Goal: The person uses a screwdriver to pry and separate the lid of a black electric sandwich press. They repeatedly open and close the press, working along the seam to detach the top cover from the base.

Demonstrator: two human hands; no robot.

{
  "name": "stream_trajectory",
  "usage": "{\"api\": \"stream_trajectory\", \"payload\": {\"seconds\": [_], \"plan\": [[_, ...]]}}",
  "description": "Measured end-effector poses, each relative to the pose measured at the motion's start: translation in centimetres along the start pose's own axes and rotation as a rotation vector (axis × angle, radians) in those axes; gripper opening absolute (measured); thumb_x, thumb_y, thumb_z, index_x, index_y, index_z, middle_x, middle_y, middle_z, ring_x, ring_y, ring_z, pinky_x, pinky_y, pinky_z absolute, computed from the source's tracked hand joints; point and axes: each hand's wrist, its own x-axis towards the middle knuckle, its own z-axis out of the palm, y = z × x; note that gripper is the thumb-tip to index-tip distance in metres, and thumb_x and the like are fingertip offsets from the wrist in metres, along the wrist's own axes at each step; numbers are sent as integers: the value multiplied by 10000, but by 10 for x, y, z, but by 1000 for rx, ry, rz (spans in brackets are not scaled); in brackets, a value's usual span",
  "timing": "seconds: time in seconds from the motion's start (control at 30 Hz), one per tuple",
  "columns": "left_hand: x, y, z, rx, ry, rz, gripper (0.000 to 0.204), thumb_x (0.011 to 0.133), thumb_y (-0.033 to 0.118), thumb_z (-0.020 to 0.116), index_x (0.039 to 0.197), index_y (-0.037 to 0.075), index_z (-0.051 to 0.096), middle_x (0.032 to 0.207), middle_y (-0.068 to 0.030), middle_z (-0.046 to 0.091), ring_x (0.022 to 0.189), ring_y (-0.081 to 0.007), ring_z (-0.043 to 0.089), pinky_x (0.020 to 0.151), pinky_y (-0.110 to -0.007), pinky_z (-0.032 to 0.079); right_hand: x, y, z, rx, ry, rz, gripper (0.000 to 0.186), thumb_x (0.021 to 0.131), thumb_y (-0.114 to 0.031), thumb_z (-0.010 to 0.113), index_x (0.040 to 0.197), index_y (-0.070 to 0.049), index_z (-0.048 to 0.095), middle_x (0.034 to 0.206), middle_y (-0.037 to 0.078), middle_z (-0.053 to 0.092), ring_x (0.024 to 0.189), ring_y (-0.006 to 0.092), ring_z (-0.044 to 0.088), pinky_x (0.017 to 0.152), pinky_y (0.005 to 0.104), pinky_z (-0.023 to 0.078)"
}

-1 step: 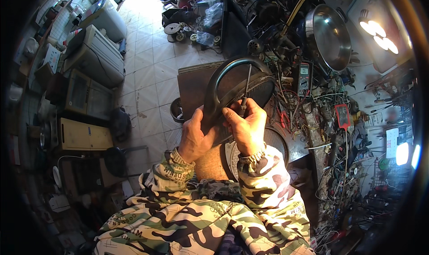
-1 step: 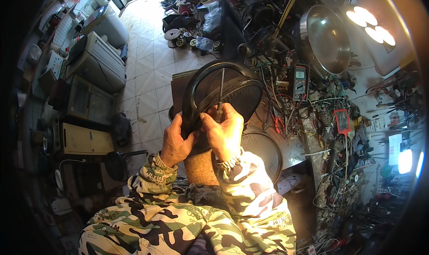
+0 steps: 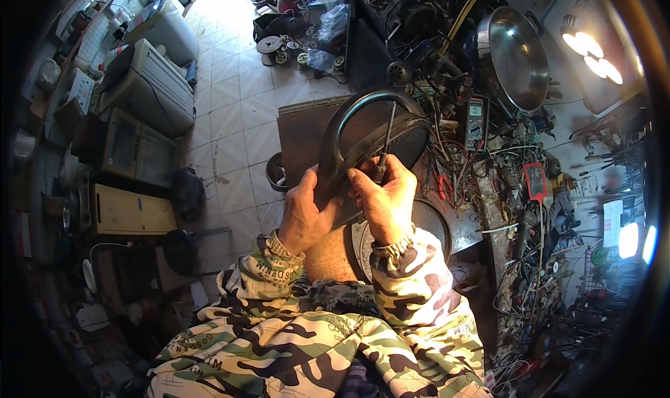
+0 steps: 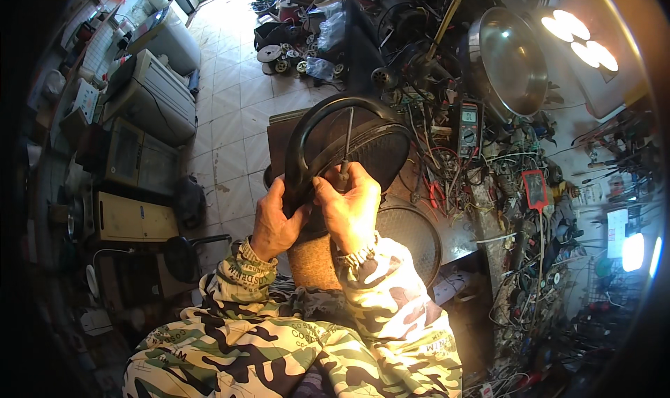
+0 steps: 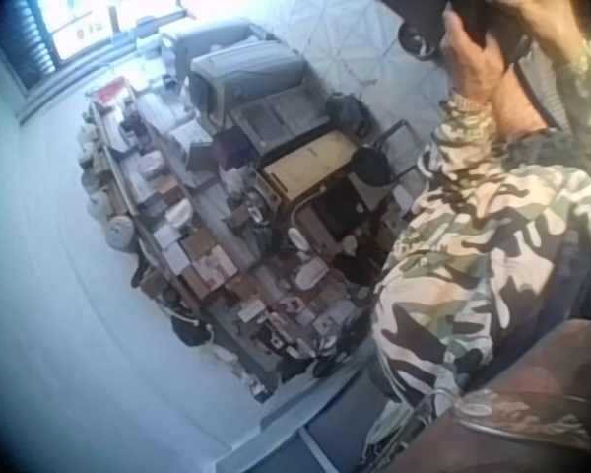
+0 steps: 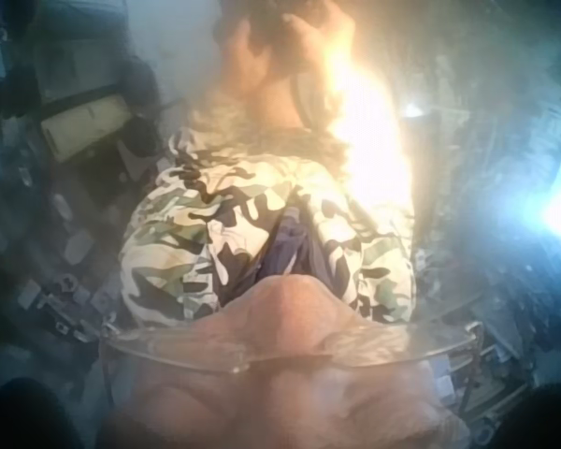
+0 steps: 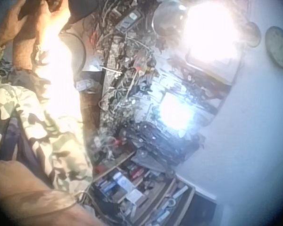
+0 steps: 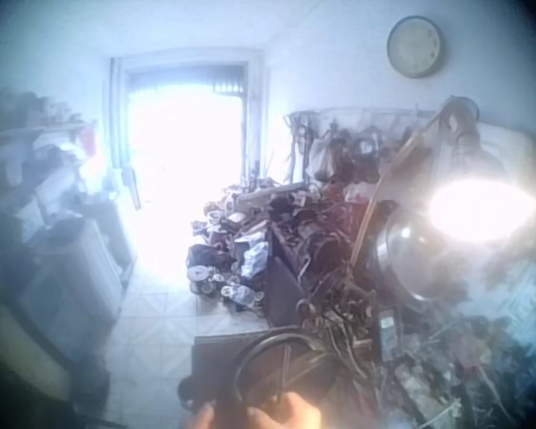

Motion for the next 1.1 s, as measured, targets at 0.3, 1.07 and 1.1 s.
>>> {"api": "stream_trajectory", "payload": {"seconds": [0.3, 1.07, 1.1], "plan": [[-1, 1, 3, -45, 18, -19, 467, 844, 22, 701, 1275, -19, 528, 1105, -190, 713, 1032, -292, 719, 866, -375, 553, -4, 16, 5, -172, 110, -99, 103, 801, -41, 745, 840, 13, 666, 687, 49, 685, 627, 69, 610, 594, 255, 503], [0, 2, 2, -12, 30, 81, 495, 848, 109, 788, 1272, 5, 553, 1095, -167, 716, 990, -245, 720, 842, -348, 554, -12, 12, 12, -802, 166, -701, 276, 685, -72, 800, 919, -59, 654, 847, 108, 619, 694, 320, 661, 609, 395, 546], [0, 0, 2, 3, 44, 95, 501, 846, 113, 790, 1273, 4, 552, 1093, -171, 717, 989, -250, 723, 839, -349, 555, -11, 15, 10, -751, 173, -696, 277, 683, -72, 800, 916, -58, 652, 846, 110, 619, 690, 322, 660, 606, 395, 545]]}}
